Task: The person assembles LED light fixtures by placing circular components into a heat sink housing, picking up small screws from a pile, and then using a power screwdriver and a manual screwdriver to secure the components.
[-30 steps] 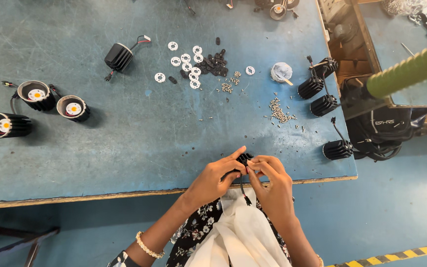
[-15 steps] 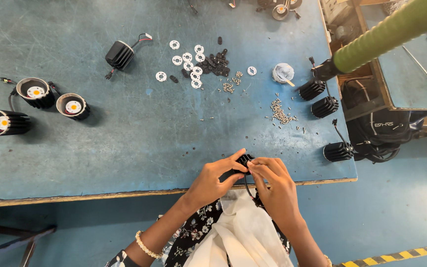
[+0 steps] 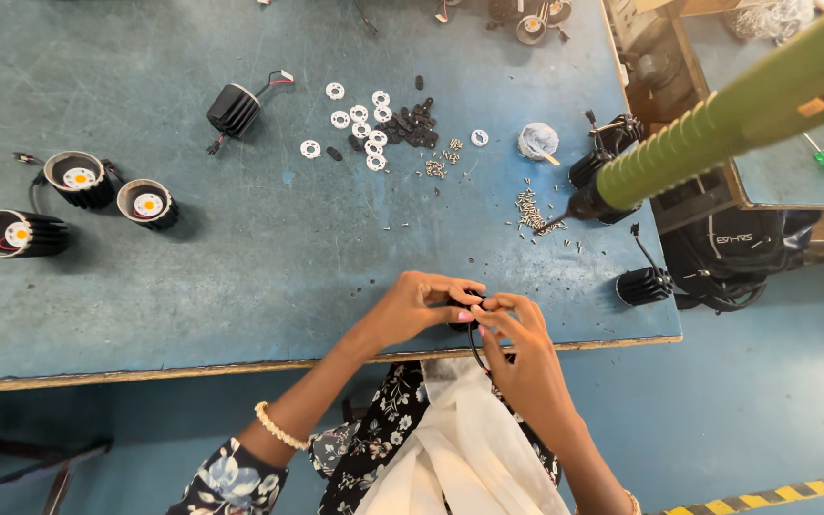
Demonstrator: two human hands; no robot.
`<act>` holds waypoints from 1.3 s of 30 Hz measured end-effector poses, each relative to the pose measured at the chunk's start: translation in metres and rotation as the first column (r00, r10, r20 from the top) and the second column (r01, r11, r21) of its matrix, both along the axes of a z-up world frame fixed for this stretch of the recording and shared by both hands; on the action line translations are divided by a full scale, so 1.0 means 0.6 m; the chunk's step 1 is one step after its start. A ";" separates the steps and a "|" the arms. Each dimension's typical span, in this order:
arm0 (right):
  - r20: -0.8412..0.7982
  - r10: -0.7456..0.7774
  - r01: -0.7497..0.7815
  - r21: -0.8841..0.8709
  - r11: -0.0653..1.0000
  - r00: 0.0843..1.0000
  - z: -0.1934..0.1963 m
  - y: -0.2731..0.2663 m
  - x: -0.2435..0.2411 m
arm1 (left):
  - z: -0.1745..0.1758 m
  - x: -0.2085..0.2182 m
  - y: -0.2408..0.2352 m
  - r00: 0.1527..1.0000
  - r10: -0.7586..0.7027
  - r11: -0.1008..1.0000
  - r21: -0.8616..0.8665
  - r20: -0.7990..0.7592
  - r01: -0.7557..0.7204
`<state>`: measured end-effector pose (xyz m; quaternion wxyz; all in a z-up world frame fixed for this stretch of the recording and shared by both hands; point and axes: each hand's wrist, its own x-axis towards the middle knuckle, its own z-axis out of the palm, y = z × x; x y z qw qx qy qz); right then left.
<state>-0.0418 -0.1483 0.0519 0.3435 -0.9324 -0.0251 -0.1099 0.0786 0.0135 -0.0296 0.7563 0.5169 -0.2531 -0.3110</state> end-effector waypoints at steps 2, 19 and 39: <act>-0.075 -0.010 0.023 0.172 0.985 0.997 -0.012 -0.020 0.001 | -0.002 0.010 -0.003 0.999 -0.038 0.999 0.018 0.013 0.038; -0.187 0.038 0.022 0.313 0.949 0.982 -0.053 -0.034 0.043 | 0.053 0.017 0.019 0.847 -0.078 0.978 0.205 0.526 -0.037; 0.066 0.245 -0.253 0.212 0.944 0.967 -0.069 -0.109 0.351 | 0.038 -0.039 0.012 0.819 0.221 0.928 0.143 0.529 -0.343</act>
